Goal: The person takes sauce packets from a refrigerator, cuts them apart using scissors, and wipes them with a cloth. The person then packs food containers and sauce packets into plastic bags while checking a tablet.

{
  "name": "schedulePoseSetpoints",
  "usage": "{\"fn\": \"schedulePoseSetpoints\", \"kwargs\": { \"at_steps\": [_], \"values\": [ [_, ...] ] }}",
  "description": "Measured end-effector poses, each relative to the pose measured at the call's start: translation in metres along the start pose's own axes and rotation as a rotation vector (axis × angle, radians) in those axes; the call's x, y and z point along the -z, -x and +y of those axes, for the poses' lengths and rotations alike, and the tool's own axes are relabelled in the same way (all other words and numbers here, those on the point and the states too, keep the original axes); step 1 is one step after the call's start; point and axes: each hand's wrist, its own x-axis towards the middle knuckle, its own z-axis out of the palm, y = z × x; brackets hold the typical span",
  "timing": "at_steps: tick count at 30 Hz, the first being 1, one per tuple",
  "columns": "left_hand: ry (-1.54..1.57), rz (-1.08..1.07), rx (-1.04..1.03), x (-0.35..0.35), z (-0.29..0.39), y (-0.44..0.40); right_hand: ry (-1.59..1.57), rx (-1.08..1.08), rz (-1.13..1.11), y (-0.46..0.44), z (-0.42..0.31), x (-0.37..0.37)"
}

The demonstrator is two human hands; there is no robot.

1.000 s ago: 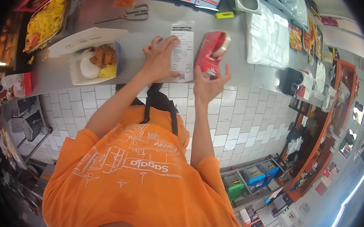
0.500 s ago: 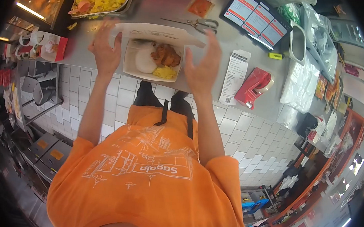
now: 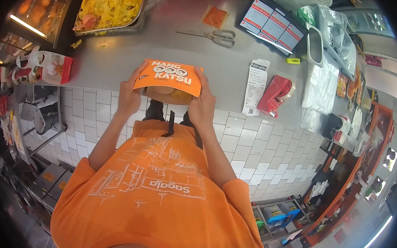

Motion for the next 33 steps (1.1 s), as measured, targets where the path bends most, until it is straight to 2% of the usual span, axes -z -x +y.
{"fn": "schedulePoseSetpoints", "kwargs": {
  "at_steps": [3, 5, 6, 9, 13, 16, 18, 19, 22, 24, 25, 27, 28, 30, 33],
  "values": [
    [0.077, -0.07, 0.078, -0.001, -0.003, 0.003, -0.049, -0.102, -0.045, 0.007, 0.011, -0.007],
    [-0.047, -0.059, -0.008, -0.009, -0.009, 0.014, 0.351, 0.162, -0.055, 0.017, 0.022, -0.008],
    [-0.106, -0.048, -0.047, -0.01, -0.013, 0.016, 0.304, 0.143, -0.145, 0.015, 0.029, -0.001],
    [-0.214, -0.067, -0.146, 0.002, -0.003, 0.01, 0.351, 0.065, -0.21, 0.011, 0.02, 0.01],
    [-0.276, -0.088, -0.211, 0.015, 0.003, 0.004, 0.317, 0.049, -0.208, 0.009, 0.033, 0.01],
    [-0.173, -0.042, -0.202, 0.011, -0.015, 0.0, 0.321, 0.144, -0.16, 0.003, 0.047, 0.007],
    [0.055, 0.001, -0.059, 0.004, -0.017, -0.002, 0.312, 0.141, -0.17, 0.002, 0.045, 0.007],
    [0.05, 0.001, -0.061, 0.004, -0.015, -0.001, 0.307, 0.141, -0.173, 0.001, 0.038, 0.008],
    [-0.11, -0.028, -0.151, 0.001, -0.007, 0.011, 0.371, 0.039, -0.229, 0.008, 0.019, 0.014],
    [-0.59, 0.029, -0.286, -0.004, 0.0, 0.018, 0.381, 0.069, -0.255, 0.009, 0.014, 0.018],
    [-0.592, 0.032, -0.286, -0.006, 0.003, 0.013, 0.381, 0.073, -0.255, 0.006, 0.014, 0.018],
    [-0.642, 0.182, -0.481, -0.01, 0.005, -0.005, 0.566, 0.327, -0.161, 0.003, 0.015, 0.017],
    [-0.639, 0.18, -0.478, -0.01, 0.001, -0.015, 0.567, 0.325, -0.164, 0.004, 0.017, 0.016],
    [-0.795, -0.334, -0.639, -0.008, -0.007, -0.035, 0.498, 0.332, -0.247, 0.003, 0.025, 0.011],
    [-0.759, -0.312, -0.599, -0.011, -0.002, -0.034, 0.589, 0.39, -0.216, -0.001, 0.033, 0.011]
  ]
}}
